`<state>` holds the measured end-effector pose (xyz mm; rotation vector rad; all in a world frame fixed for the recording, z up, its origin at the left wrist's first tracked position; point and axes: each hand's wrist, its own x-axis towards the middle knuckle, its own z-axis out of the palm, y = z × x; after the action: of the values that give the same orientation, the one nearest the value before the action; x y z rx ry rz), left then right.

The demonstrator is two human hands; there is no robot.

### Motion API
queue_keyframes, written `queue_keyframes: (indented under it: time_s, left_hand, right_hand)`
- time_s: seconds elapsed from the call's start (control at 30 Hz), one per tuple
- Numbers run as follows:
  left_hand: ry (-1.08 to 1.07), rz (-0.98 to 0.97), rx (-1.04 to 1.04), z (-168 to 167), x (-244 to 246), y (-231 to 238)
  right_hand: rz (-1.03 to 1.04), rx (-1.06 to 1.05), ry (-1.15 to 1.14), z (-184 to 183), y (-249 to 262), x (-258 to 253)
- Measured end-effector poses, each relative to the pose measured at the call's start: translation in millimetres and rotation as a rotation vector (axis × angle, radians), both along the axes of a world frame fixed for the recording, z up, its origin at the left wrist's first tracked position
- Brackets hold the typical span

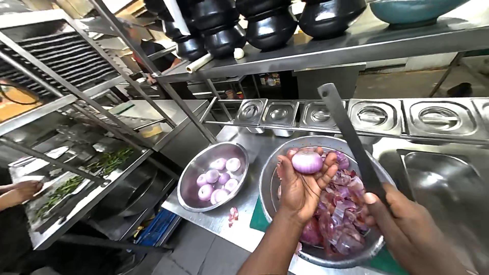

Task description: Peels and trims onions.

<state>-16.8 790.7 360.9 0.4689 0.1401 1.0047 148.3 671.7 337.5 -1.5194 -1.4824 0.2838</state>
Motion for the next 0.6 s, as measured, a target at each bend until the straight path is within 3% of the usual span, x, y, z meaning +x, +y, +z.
queue_keyframes:
  time_s: [0.3,0.6]
  left_hand:
    - [0.049,0.057,0.554,-4.9,-1.9,-6.6]
    - [0.137,0.093,0.759,6.2,-8.4,-12.3]
  right_hand:
    - [0.000,0.168,-0.056,18.7,2.9,-24.8]
    - [-0.019,0.238,-0.176,32.3,-6.1,-26.5]
